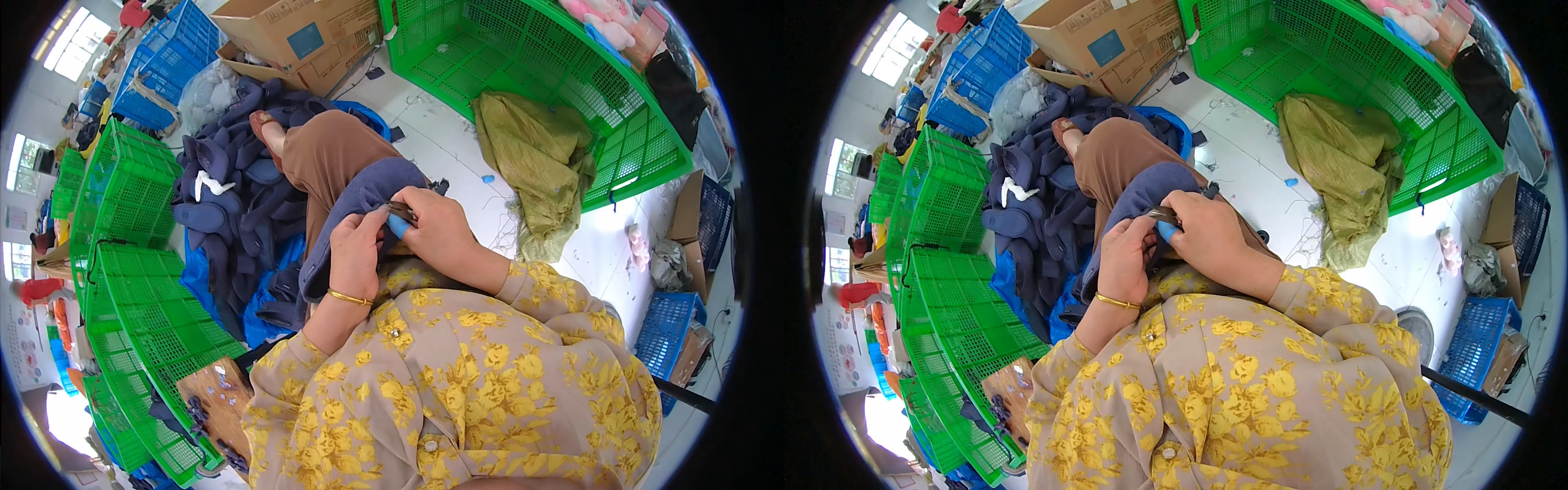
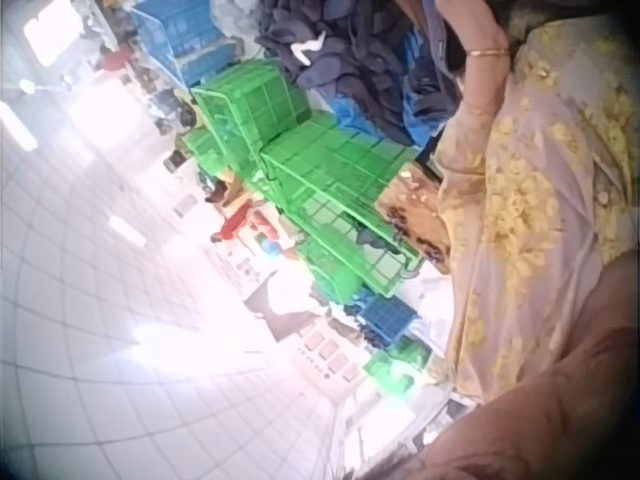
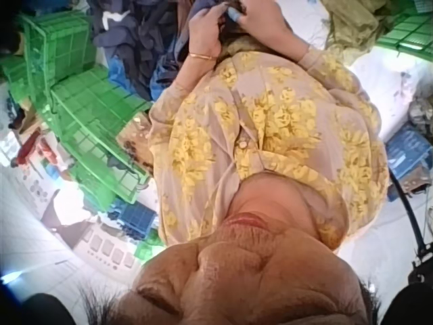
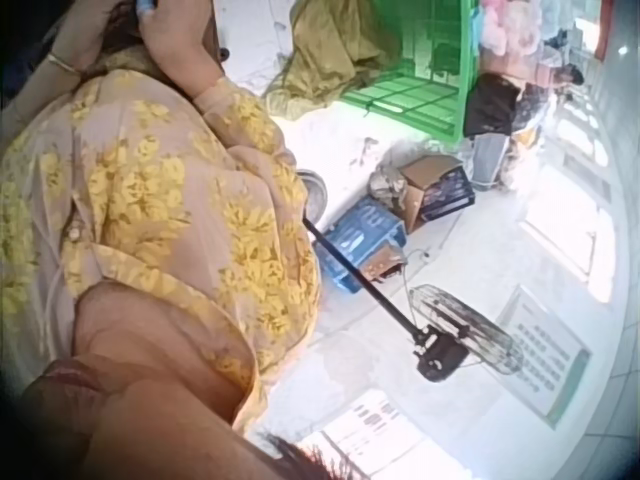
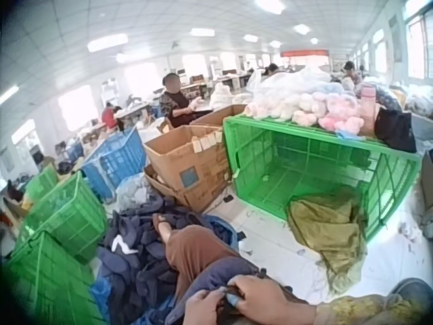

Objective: The person sits on the floor in a workshop and uses a blue-handled tool to stitch or attach a small component to the heel of a dark slip-on shoe. The person handles the shoe and tool repeatedly, working on the same item.

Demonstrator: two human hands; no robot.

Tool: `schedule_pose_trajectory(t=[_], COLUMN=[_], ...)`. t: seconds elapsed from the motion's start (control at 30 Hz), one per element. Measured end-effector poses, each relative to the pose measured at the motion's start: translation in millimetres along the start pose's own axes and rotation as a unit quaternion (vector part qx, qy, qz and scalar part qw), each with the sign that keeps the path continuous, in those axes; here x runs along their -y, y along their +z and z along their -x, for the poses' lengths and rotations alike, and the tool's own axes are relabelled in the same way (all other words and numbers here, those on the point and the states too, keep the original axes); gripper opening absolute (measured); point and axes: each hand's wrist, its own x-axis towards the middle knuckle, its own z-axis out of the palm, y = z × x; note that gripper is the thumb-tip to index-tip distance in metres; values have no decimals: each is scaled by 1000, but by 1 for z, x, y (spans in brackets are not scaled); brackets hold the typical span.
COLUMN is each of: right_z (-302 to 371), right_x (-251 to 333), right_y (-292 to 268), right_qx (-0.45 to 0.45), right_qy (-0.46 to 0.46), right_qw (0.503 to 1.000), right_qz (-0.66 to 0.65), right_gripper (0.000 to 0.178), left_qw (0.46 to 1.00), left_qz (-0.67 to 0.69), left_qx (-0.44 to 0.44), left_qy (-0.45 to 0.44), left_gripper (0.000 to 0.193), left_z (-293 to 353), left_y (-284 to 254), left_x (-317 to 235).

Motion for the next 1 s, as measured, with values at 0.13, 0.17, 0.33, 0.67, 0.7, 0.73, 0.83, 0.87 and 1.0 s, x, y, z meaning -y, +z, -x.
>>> schedule_pose_trajectory(t=[0.13,0.17,0.33,0.67,0.7,0.73,0.83,0.87,1.0], right_z=[6,7,8,9,11,13,18,20,22], right_x=[2,0,0,-2,-6,-5,-5,-4,-1], right_y=[-4,-3,-3,-21,-21,-26,-24,-23,-24], right_qx=[-36,-39,-23,19,9,43,80,98,120], right_qy=[-16,-20,-31,97,107,131,99,100,104], right_qw=[998,998,999,975,972,962,960,957,962], right_qz=[-55,-52,-37,-197,-211,-234,-248,-253,-222], right_gripper=[17,17,18,14,14,13,13,17,21], left_qw=[1000,1000,1000,995,994,992,985,982,980], left_qz=[-2,-1,-1,57,68,79,85,83,96], left_qx=[-2,0,6,74,85,96,146,165,175], left_qy=[9,10,14,26,22,19,21,24,23], left_gripper=[11,11,10,11,12,14,20,21,23], left_z=[3,4,8,5,6,7,5,4,4], left_y=[-1,-1,1,-13,-13,-13,-25,-28,-28], left_x=[1,1,0,3,3,2,6,7,7])
